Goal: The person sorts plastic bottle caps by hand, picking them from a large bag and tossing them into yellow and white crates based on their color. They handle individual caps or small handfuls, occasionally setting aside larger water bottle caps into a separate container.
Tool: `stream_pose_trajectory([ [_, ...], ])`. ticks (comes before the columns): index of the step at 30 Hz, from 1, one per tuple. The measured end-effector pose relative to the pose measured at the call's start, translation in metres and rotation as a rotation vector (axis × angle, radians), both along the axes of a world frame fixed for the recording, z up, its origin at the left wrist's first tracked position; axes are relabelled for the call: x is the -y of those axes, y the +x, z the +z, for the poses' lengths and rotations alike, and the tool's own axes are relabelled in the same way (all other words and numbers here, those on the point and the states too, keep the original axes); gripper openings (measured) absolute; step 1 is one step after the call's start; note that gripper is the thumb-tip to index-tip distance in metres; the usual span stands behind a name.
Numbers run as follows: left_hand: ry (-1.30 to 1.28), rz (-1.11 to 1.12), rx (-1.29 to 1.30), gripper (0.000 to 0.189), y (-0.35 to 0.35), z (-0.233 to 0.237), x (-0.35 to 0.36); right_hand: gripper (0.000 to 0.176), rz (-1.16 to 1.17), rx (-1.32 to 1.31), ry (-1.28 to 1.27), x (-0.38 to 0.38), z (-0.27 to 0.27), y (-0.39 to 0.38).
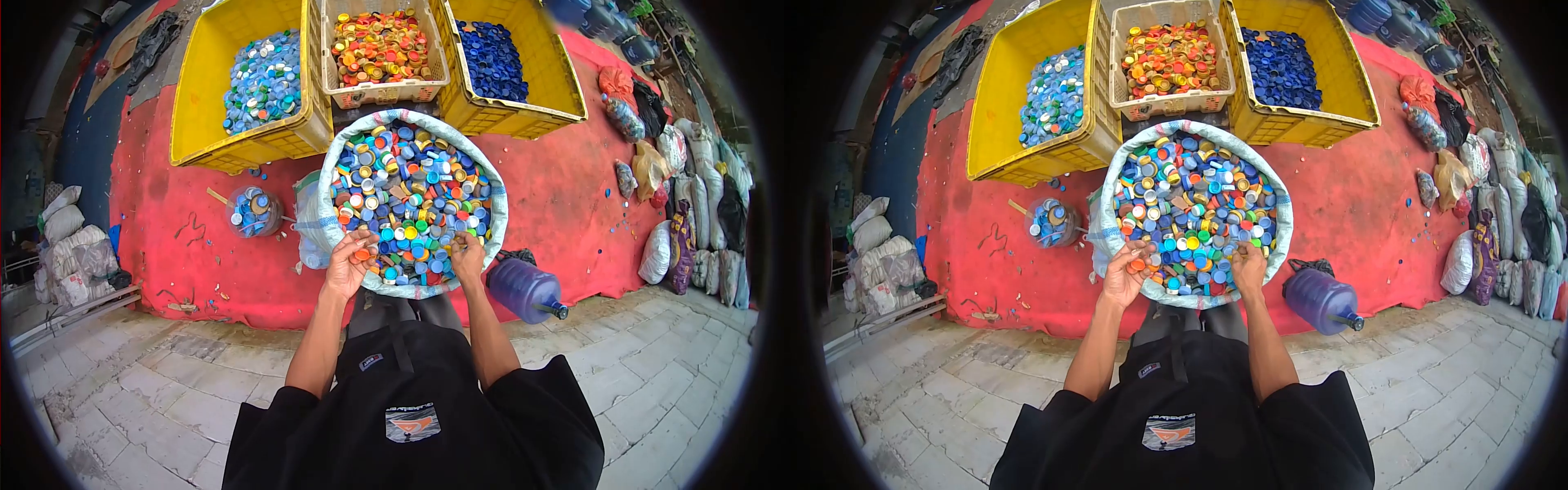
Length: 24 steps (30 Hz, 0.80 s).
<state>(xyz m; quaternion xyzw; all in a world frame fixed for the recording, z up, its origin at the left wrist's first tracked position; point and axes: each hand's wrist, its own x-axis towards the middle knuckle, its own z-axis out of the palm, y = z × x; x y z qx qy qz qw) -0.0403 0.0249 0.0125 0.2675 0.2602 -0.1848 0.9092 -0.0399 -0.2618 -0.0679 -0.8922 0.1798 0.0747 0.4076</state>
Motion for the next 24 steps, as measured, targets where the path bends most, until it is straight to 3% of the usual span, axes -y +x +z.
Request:
stream_pose_trajectory([
  [4, -0.06, -0.002, -0.044, 0.024, -0.007, -0.003, 0.005, 0.03, 0.154, 0.114, -0.215, -0.008, 0.006, 0.019],
  [9, -0.039, -0.024, -0.082, 0.031, -0.021, -0.007, 0.017, 0.033, 0.312, 0.006, -0.242, -0.01, 0.022, 0.055],
  [16, -0.025, -0.044, -0.048, 0.049, -0.024, -0.012, 0.03, 0.038, 0.375, -0.127, -0.301, -0.007, 0.013, 0.067],
  [24, -0.126, -0.049, -0.062, 0.049, -0.008, -0.007, 0.037, 0.036, 0.428, -0.127, -0.301, -0.004, 0.021, 0.073],
])
